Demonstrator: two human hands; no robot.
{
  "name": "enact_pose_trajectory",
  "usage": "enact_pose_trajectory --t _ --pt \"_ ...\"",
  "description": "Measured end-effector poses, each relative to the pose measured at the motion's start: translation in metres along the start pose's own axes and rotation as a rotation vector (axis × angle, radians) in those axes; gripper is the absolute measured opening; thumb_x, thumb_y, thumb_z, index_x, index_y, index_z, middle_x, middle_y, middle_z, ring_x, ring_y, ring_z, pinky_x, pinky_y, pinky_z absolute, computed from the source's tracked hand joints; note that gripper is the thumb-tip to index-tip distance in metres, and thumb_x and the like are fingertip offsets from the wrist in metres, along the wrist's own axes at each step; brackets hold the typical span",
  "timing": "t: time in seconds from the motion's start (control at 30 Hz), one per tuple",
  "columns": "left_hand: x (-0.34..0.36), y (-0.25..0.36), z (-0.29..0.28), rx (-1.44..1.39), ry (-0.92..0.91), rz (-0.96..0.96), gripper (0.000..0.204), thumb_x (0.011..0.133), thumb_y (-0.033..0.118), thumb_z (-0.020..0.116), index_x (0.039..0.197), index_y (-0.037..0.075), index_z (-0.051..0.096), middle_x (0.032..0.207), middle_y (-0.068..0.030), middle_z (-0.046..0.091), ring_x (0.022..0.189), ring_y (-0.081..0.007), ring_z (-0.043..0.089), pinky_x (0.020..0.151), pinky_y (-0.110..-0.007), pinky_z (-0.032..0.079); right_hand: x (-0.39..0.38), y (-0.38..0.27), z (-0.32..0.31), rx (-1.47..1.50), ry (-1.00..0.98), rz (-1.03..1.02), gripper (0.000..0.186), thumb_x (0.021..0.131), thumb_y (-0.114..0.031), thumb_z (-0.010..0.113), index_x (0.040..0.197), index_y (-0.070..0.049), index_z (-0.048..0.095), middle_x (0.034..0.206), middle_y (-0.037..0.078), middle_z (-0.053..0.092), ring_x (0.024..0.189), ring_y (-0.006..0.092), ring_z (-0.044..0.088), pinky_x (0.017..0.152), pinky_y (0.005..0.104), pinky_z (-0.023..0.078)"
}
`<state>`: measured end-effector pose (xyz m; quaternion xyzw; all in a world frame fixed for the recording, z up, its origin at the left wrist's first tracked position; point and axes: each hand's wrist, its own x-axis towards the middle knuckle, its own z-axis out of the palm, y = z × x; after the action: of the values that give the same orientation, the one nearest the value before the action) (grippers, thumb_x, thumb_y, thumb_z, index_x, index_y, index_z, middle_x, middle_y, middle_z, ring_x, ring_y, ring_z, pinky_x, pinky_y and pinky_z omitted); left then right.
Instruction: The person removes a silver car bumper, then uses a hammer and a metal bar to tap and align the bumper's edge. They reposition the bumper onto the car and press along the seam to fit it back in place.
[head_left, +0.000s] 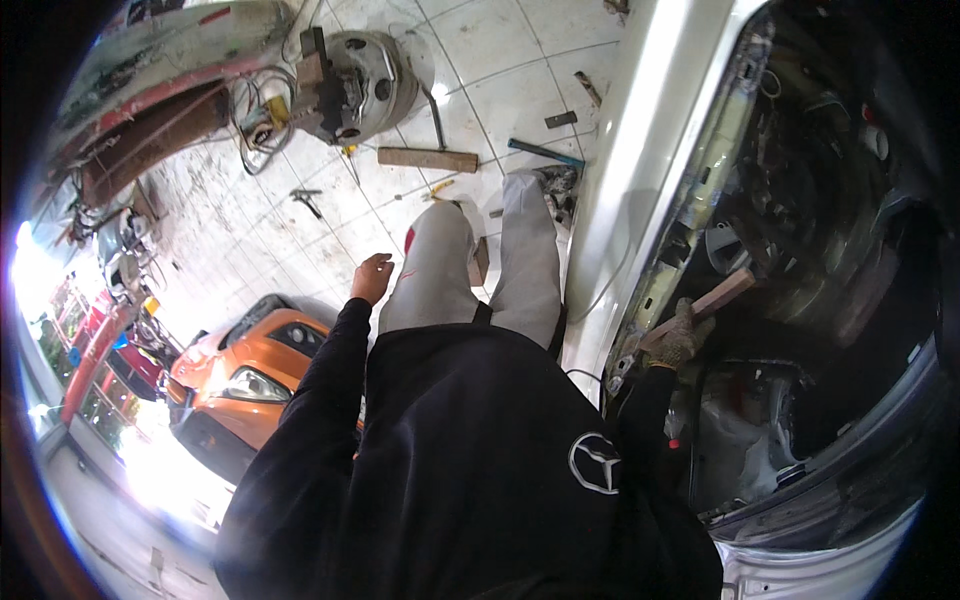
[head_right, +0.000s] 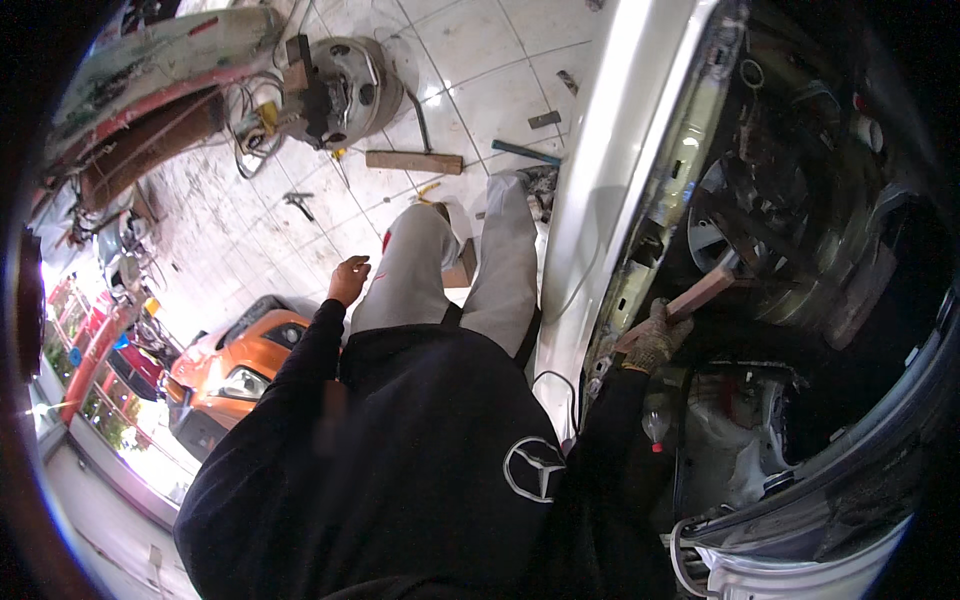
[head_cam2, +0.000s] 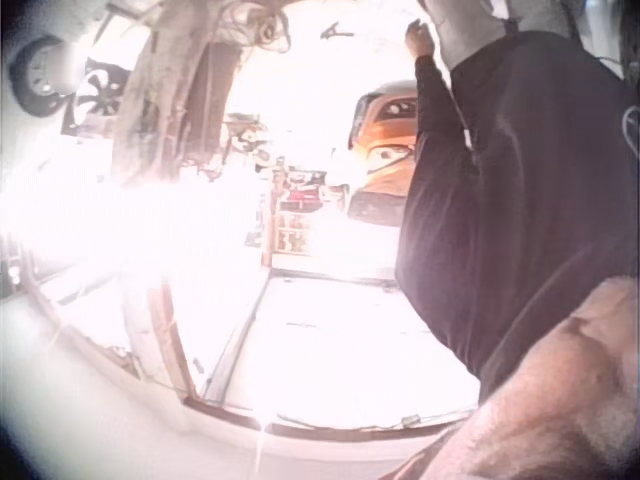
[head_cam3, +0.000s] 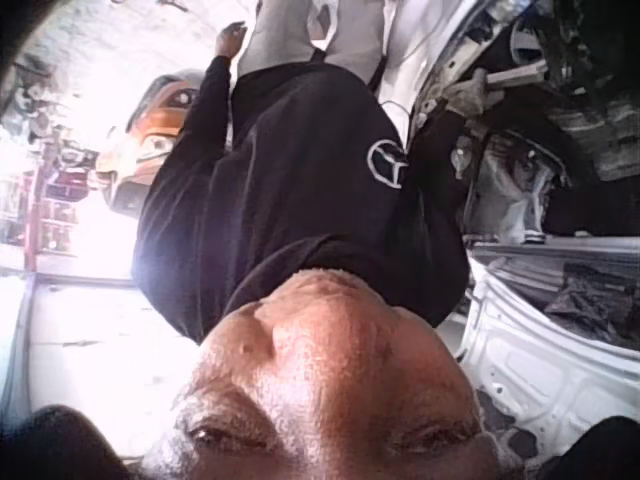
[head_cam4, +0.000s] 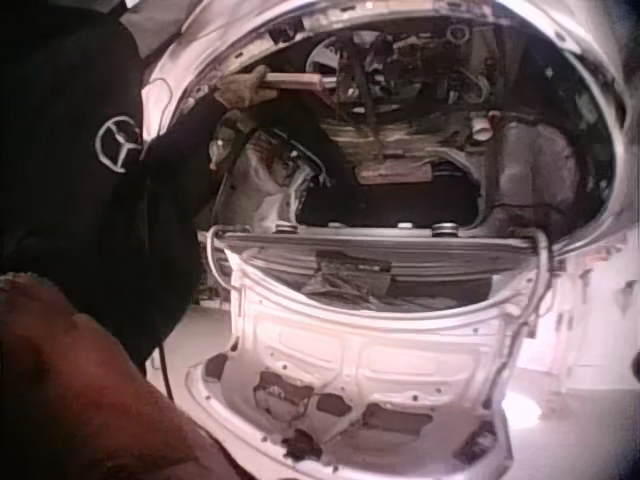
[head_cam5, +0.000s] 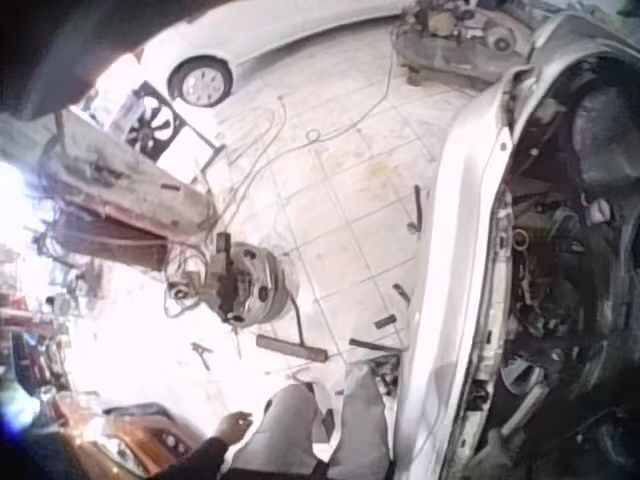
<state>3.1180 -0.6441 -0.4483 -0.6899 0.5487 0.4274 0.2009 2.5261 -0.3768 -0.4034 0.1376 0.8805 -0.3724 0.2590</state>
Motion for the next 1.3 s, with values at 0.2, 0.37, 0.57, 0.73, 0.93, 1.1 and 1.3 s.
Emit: enact_pose_trajectory --t 0.2,0.37,0.57,0.73,0.93,1.1,1.3 --pt "0.083 -0.009 0.046 0.125 0.177 0.247 0.031 0.098 0.028 0.058 0.115 0.008 0.075 0.109 -0.0214 0.074 0.104 -0.0401 0.070 0.091 -0.049 0.056 -0.063 -0.021 0.052 -0.576 0.107 -0.347 0.063 0.094 -0.031 0.079 0.137 0.003 0.048 0.126 0.020 0.063 0.109 0.0338 0.065 0.095 0.0461 0.052" --pt "0.176 0.054 0.098 0.080 0.049 0.417 0.029 0.095 0.026 0.063 0.118 0.010 0.072 0.107 -0.0186 0.073 0.103 -0.0399 0.070 0.089 -0.051 0.056 -0.066 0.014 0.057 -0.955 0.373 -0.648 0.060 0.100 -0.042 0.068 0.138 0.000 0.051 0.123 0.023 0.064 0.106 0.0375 0.067 0.090 0.0467 0.054" --pt "0.305 0.098 0.253 0.407 -0.104 0.740 0.033 0.092 0.019 0.062 0.124 0.013 0.069 0.116 -0.0125 0.071 0.112 -0.0338 0.068 0.092 -0.048 0.057 -0.024 0.069 0.025 -1.046 0.548 -0.830 0.061 0.102 -0.048 0.062 0.140 -0.002 0.053 0.124 0.021 0.066 0.112 0.0324 0.067 0.094 0.0447 0.054" --pt "0.436 0.150 0.391 0.527 0.432 1.150 0.041 0.096 0.012 0.053 0.135 0.014 0.063 0.139 -0.0118 0.060 0.136 -0.0313 0.053 0.116 -0.050 0.040 -0.023 0.085 0.002 -1.197 0.750 -0.793 0.063 0.103 -0.052 0.059 0.141 -0.002 0.055 0.126 0.020 0.067 0.116 0.0296 0.066 0.099 0.0437 0.053" --pt "0.518 0.209 0.418 0.819 0.255 1.209 0.038 0.096 0.018 0.057 0.134 0.017 0.062 0.135 -0.0112 0.059 0.126 -0.0317 0.058 0.110 -0.052 0.045 -0.028 0.086 0.026 -2.745 1.602 -0.396 0.063 0.104 -0.051 0.059 0.143 -0.002 0.055 0.132 0.019 0.065 0.123 0.0290 0.063 0.107 0.0447 0.049" --pt "0.440 0.179 0.399 0.685 -0.214 0.717 0.036 0.096 0.022 0.061 0.130 0.012 0.057 0.117 -0.0188 0.072 0.103 -0.0398 0.072 0.085 -0.054 0.058 -0.022 0.071 0.049 -1.112 0.645 -0.703 0.061 0.096 -0.048 0.069 0.136 -0.004 0.059 0.127 0.019 0.065 0.119 0.0334 0.063 0.104 0.0478 0.049" --pt "0.226 0.122 0.248 0.326 -0.222 0.354 0.052 0.085 0.036 0.077 0.121 0.003 0.062 0.104 -0.0271 0.073 0.103 -0.0459 0.070 0.089 -0.055 0.055 -0.052 0.025 0.054 -0.531 0.435 -0.625 0.060 0.086 -0.045 0.080 0.129 -0.007 0.064 0.121 0.018 0.066 0.115 0.0386 0.062 0.100 0.0516 0.049"
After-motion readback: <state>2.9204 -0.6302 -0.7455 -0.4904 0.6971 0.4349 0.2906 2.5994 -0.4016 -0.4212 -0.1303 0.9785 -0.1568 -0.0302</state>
